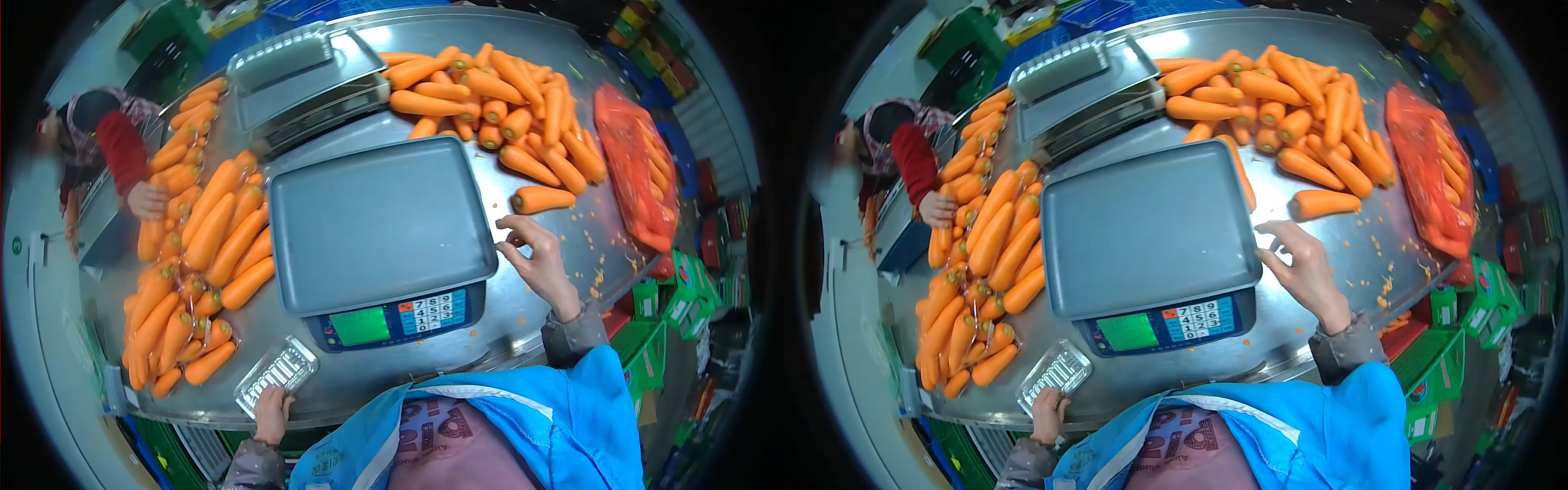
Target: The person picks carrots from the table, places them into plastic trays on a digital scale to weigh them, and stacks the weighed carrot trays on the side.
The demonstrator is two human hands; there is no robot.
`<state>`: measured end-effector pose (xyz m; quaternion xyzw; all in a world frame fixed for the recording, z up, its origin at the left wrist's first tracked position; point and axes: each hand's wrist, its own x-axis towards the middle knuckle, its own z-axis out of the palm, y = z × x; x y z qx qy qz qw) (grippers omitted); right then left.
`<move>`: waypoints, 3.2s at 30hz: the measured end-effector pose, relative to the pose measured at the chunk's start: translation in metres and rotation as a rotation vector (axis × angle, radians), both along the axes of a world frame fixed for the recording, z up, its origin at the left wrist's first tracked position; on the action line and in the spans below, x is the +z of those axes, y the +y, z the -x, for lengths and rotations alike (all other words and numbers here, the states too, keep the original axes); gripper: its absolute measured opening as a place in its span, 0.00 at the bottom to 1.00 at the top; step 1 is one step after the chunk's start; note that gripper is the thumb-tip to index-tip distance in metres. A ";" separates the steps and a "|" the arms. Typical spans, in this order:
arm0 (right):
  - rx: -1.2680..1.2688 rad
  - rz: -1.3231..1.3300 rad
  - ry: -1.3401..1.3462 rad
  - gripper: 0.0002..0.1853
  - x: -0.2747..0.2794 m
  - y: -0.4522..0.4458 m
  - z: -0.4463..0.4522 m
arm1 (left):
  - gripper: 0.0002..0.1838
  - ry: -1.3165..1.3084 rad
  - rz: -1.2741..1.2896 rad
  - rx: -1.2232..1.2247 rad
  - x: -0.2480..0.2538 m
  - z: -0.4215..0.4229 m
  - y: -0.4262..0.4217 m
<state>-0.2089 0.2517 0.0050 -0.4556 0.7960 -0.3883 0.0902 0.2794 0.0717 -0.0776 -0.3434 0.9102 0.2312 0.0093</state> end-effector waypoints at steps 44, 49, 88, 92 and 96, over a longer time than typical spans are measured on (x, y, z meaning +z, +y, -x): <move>-0.102 0.065 -0.374 0.25 -0.052 0.083 0.145 | 0.09 0.432 0.409 -0.084 0.088 0.122 -0.032; 0.202 0.299 -1.412 0.35 -0.003 0.005 0.061 | 0.10 0.559 0.472 -0.464 0.085 0.230 -0.029; 0.176 0.219 0.167 0.16 -0.019 -0.070 0.028 | 0.15 -0.274 -1.225 0.210 0.094 0.121 -0.006; -0.122 -0.331 0.425 0.23 -0.082 -0.011 0.116 | 0.17 -0.132 -1.370 0.315 0.018 -0.019 0.030; -0.187 -0.585 0.518 0.23 -0.100 0.024 0.135 | 0.17 -0.187 -1.196 0.415 0.002 -0.043 0.065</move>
